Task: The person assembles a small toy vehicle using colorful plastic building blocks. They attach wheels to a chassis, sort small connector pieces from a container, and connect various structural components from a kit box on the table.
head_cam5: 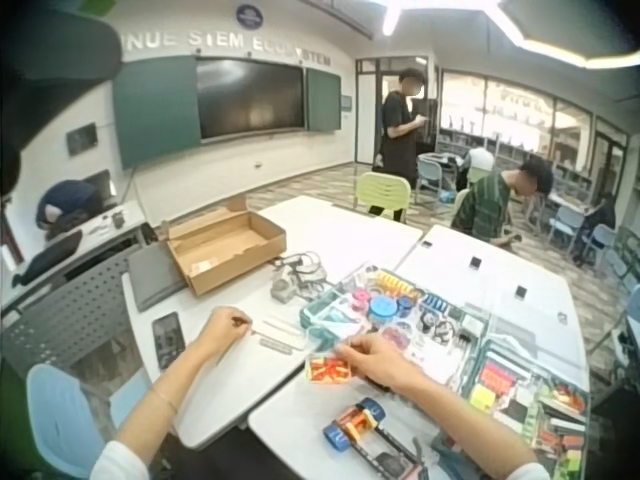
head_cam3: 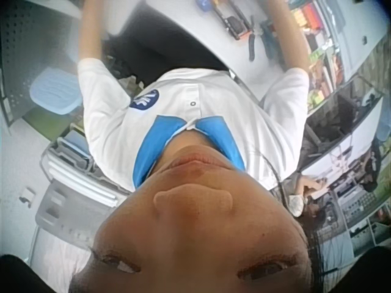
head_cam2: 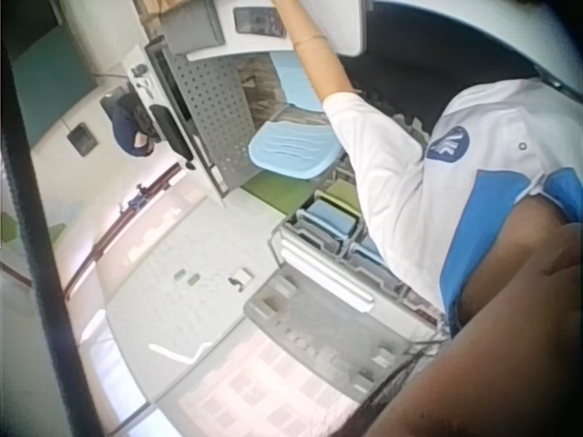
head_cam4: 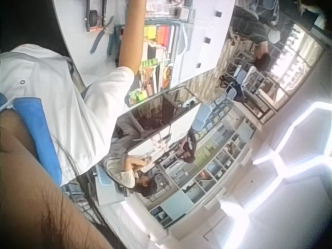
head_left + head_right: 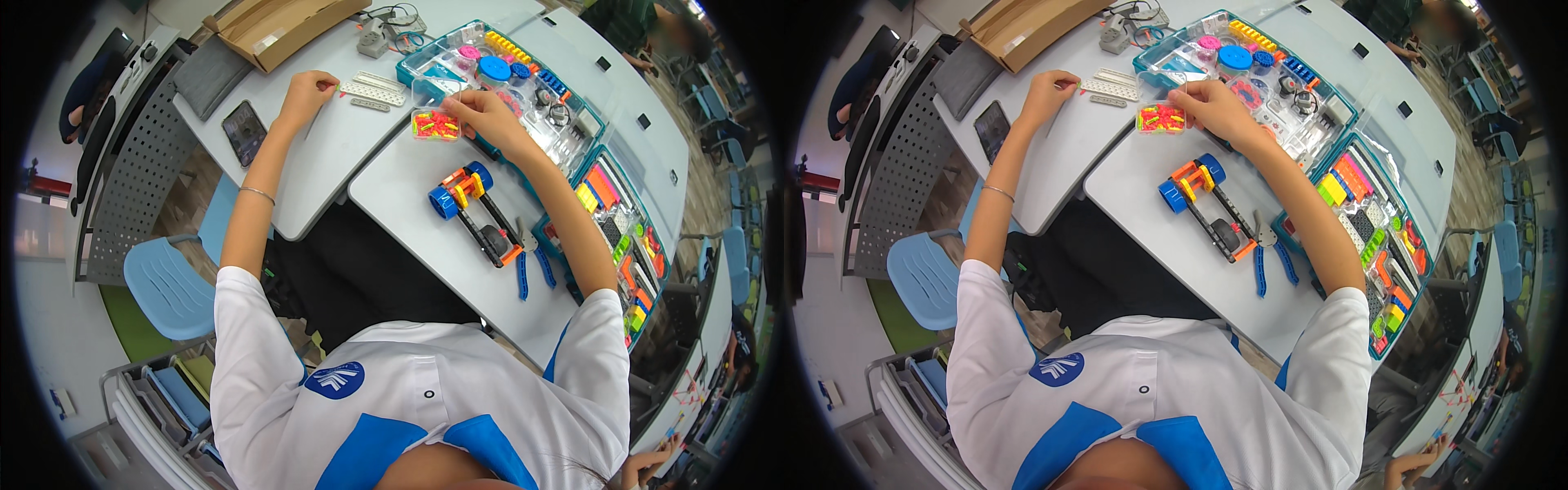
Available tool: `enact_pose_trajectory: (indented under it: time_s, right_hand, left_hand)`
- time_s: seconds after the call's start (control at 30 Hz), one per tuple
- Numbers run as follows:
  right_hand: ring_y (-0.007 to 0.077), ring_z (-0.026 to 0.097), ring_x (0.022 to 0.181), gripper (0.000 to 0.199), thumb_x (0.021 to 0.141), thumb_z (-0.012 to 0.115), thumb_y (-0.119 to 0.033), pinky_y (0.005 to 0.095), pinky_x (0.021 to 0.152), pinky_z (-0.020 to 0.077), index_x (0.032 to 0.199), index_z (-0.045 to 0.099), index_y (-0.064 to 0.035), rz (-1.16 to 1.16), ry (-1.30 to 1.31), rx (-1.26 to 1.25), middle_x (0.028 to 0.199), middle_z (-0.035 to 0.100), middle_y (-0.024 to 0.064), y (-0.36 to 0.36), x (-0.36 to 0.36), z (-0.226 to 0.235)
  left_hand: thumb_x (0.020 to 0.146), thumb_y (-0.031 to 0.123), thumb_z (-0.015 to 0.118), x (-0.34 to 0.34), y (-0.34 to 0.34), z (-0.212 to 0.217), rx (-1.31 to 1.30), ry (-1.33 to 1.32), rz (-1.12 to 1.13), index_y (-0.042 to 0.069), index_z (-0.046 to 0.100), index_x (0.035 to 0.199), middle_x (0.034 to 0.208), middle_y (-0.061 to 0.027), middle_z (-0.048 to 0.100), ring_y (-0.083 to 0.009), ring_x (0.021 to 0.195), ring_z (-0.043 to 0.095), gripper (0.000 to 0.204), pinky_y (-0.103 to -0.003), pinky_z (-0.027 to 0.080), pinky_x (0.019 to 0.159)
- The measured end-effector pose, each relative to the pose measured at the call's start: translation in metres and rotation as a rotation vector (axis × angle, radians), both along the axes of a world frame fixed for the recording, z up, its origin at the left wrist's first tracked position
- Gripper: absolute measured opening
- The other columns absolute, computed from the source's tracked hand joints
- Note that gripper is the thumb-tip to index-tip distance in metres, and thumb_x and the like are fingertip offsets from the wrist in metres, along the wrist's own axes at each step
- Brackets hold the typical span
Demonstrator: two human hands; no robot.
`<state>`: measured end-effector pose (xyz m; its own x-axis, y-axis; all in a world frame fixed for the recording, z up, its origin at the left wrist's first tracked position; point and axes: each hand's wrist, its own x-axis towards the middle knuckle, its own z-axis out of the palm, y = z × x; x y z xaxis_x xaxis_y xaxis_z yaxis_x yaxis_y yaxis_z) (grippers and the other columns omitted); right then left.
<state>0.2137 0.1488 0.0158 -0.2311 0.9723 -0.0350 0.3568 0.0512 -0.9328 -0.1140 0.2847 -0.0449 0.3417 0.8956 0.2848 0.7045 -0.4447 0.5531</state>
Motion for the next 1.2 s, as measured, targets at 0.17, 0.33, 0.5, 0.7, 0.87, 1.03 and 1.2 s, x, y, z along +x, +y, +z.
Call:
enact_pose_trajectory:
  time_s: [0.17, 0.33, 0.5, 0.7, 0.87, 1.03, 1.2]
  right_hand:
    - [0.0037, 0.052, 0.058, 0.032, 0.098, 0.06, -0.033, 0.0204, 0.053, 0.0403, 0.092, 0.07, -0.0028, 0.02, 0.018, -0.032, 0.067, 0.062, -0.0007, 0.004, -0.001, -0.004]
    - [0.0045, 0.052, 0.059, 0.032, 0.098, 0.061, -0.033, 0.0205, 0.054, 0.0404, 0.092, 0.069, -0.0028, 0.023, 0.035, -0.061, 0.067, 0.059, -0.0011, 0.002, 0.001, -0.005]
    - [0.0052, 0.052, 0.061, 0.032, 0.098, 0.062, -0.033, 0.0201, 0.057, 0.0413, 0.091, 0.067, -0.0028, 0.038, 0.018, -0.11, 0.068, 0.056, -0.0021, -0.001, -0.002, 0.0]
    - [0.0059, 0.055, 0.06, 0.031, 0.098, 0.059, -0.031, 0.0214, 0.055, 0.0429, 0.098, 0.07, -0.0014, 0.07, 0.085, -0.079, 0.07, 0.063, 0.002, 0.0, -0.001, -0.002]
    - [0.006, 0.057, 0.063, 0.031, 0.099, 0.057, -0.03, 0.0213, 0.056, 0.0443, 0.096, 0.07, -0.0023, 0.07, 0.077, -0.079, 0.071, 0.064, 0.0016, 0.002, 0.001, -0.005]
    - [0.0059, 0.056, 0.064, 0.032, 0.099, 0.059, -0.034, 0.0209, 0.057, 0.0442, 0.093, 0.068, -0.0035, 0.054, 0.079, -0.097, 0.072, 0.061, 0.0001, 0.0, -0.002, -0.005]
    - [0.005, 0.053, 0.065, 0.035, 0.098, 0.062, -0.038, 0.0203, 0.058, 0.0423, 0.09, 0.066, -0.004, -0.022, 0.056, -0.066, 0.071, 0.055, -0.003, 0.002, 0.005, -0.004]
  left_hand:
    - [0.087, 0.01, 0.071, -0.021, 0.011, -0.007, -0.27, -0.408, 0.03, -0.001, 0.073, 0.109, 0.102, -0.01, 0.074, -0.0152, 0.091, 0.069, 0.024, -0.027, 0.054, 0.084]
    - [0.088, 0.012, 0.072, 0.01, -0.02, 0.031, -0.319, -0.597, -0.118, 0.001, 0.072, 0.113, 0.105, -0.0092, 0.073, -0.0145, 0.094, 0.069, 0.027, -0.028, 0.054, 0.087]
    - [0.089, 0.009, 0.071, 0.077, -0.081, 0.084, -0.297, -0.424, -0.432, -0.001, 0.073, 0.11, 0.102, -0.0084, 0.073, -0.014, 0.09, 0.068, 0.024, -0.028, 0.056, 0.084]
    - [0.087, 0.007, 0.071, 0.107, -0.113, 0.086, -0.229, -0.293, -0.528, 0.0, 0.075, 0.106, 0.099, -0.01, 0.073, -0.0159, 0.088, 0.069, 0.021, -0.029, 0.059, 0.079]
    - [0.087, 0.008, 0.071, 0.108, -0.118, 0.085, -0.141, -0.267, -0.516, 0.002, 0.075, 0.107, 0.099, -0.0103, 0.074, -0.0161, 0.089, 0.069, 0.021, -0.029, 0.059, 0.078]
    - [0.09, 0.009, 0.069, 0.101, -0.119, 0.087, -0.152, -0.292, -0.491, 0.003, 0.075, 0.11, 0.101, -0.008, 0.074, -0.0146, 0.09, 0.069, 0.021, -0.028, 0.058, 0.079]
    - [0.093, 0.009, 0.064, 0.063, -0.085, 0.094, -0.021, -0.355, -0.292, 0.004, 0.074, 0.111, 0.105, -0.0056, 0.074, -0.0117, 0.094, 0.068, 0.021, -0.027, 0.056, 0.082]
